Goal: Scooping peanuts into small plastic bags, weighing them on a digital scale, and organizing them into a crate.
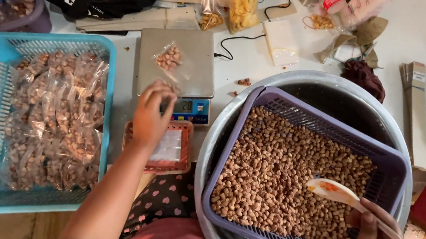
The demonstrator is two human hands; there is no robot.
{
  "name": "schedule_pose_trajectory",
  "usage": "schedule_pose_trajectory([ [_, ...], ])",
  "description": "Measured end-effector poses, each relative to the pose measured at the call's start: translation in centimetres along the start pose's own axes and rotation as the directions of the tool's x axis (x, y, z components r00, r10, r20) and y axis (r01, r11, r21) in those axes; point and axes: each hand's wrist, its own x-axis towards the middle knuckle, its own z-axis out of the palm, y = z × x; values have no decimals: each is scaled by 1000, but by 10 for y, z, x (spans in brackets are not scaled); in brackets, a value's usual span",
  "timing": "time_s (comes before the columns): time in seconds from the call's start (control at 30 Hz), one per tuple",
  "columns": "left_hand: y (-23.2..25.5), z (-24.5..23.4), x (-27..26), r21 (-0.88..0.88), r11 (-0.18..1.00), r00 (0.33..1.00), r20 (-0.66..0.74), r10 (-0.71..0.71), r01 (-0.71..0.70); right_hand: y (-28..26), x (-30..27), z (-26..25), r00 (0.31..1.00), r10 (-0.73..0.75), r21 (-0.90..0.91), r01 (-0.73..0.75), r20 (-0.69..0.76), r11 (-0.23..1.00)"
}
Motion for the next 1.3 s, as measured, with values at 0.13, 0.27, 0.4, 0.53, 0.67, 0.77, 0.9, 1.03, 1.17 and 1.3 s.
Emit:
schedule_pose_trajectory([
  [0.13,58,-40,1,-555,824,993,54,-103,116,5,1,4,1000,25,-56,-26,-15,998],
  [0.27,79,-21,-11,-689,-182,588,703,-400,701,1,-2,11,1000,-16,-3,16,21,1000],
  [0.4,141,-42,-14,-442,-207,396,889,-231,873,-1,-3,13,1000,-10,-30,11,26,999],
  [0.53,150,-21,-48,-421,-285,481,857,186,861,1,-6,7,1000,26,-27,-26,-8,999],
  [0.67,159,-2,-62,-204,-179,236,956,176,962,11,-10,-2,998,61,-47,-62,-33,997],
  [0.77,165,11,-70,-69,-244,103,986,130,967,13,-12,-4,997,64,-66,-67,-38,996],
  [0.9,174,7,-66,-1,-241,39,987,156,971,26,-15,-1,994,108,-23,-108,-8,994],
  [1.03,171,6,-71,1,-318,59,982,179,948,41,-13,11,977,195,-261,-167,83,951],
  [1.17,170,9,-72,46,-304,45,958,285,952,27,-14,35,862,496,-535,-373,104,758],
  [1.3,178,7,-66,207,-337,-205,978,42,918,32,-12,37,850,518,-401,-443,95,802],
])
